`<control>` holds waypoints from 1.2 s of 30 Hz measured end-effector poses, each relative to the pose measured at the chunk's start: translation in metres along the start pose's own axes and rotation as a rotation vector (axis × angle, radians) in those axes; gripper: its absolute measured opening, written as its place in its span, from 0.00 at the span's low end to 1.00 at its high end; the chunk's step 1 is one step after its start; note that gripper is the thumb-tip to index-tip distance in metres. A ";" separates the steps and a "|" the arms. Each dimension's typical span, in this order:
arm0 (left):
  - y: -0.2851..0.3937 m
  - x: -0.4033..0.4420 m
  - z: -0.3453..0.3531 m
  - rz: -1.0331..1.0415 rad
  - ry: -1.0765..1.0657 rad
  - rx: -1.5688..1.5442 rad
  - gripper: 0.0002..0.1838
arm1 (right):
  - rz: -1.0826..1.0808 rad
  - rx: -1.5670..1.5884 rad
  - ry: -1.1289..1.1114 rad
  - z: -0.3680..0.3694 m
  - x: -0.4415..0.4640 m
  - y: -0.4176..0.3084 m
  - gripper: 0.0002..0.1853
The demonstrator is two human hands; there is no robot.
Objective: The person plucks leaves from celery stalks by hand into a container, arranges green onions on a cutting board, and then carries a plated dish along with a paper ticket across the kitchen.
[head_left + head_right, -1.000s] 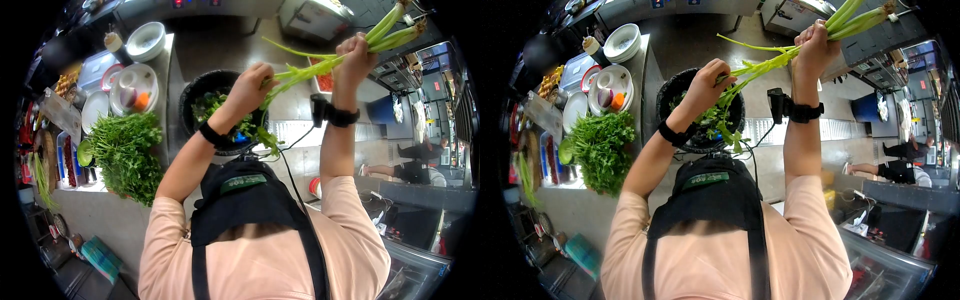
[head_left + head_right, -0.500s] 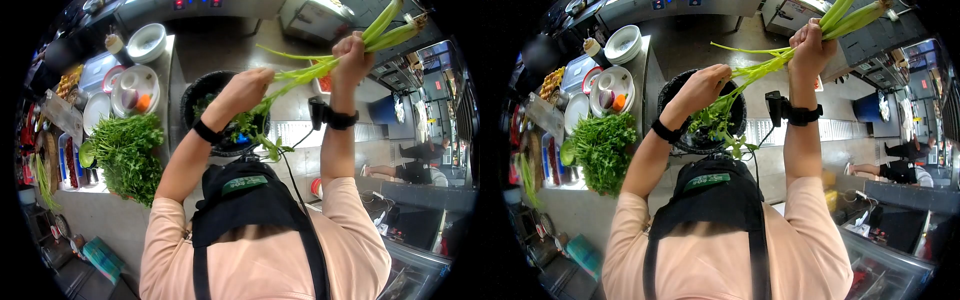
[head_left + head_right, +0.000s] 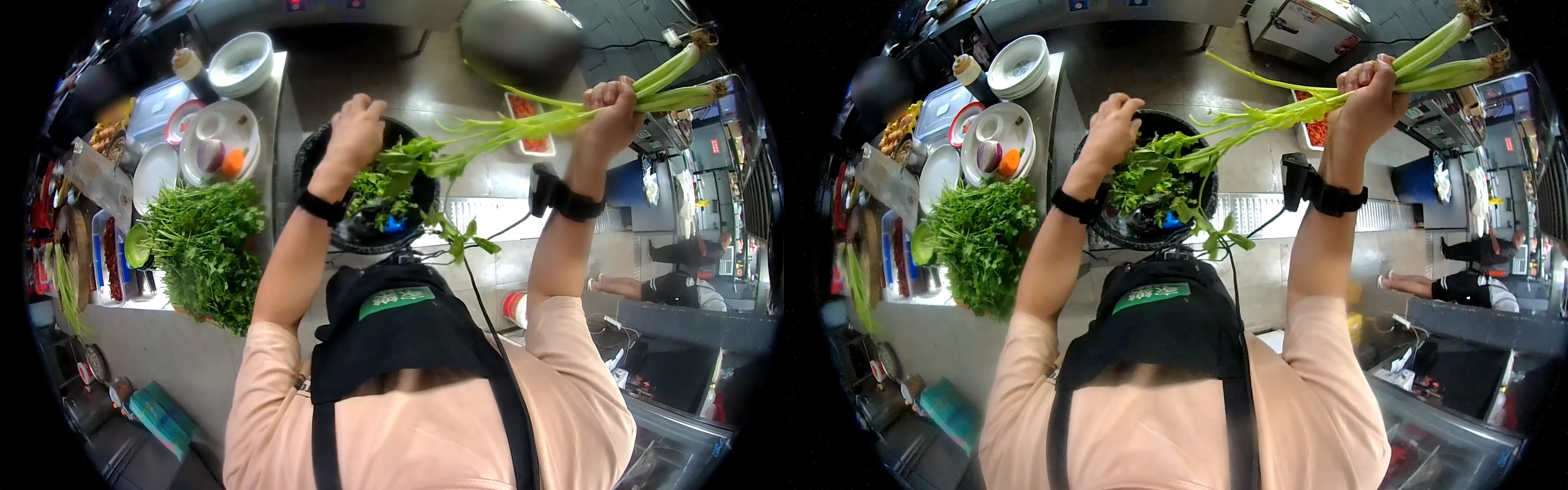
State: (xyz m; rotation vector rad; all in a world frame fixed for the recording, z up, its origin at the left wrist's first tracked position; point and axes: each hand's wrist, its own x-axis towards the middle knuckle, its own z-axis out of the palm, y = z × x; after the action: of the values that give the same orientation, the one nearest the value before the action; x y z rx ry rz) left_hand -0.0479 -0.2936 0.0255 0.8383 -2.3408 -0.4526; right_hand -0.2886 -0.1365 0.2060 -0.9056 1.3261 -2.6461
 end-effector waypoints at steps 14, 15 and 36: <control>0.029 -0.001 -0.010 0.407 -0.230 -0.399 0.07 | 0.012 -0.002 -0.033 0.009 -0.002 0.008 0.02; 0.028 -0.003 -0.006 0.382 -0.208 -0.418 0.07 | 0.021 0.012 -0.025 0.008 -0.001 0.010 0.02; 0.032 0.000 0.010 0.146 -0.748 -0.788 0.19 | 0.094 0.121 -0.154 0.003 -0.007 0.026 0.08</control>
State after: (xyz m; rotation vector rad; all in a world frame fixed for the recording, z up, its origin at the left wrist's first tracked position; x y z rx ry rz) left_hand -0.0691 -0.2689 0.0334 0.1036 -2.4577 -1.7047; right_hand -0.2862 -0.1532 0.1849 -0.9826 1.1319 -2.4989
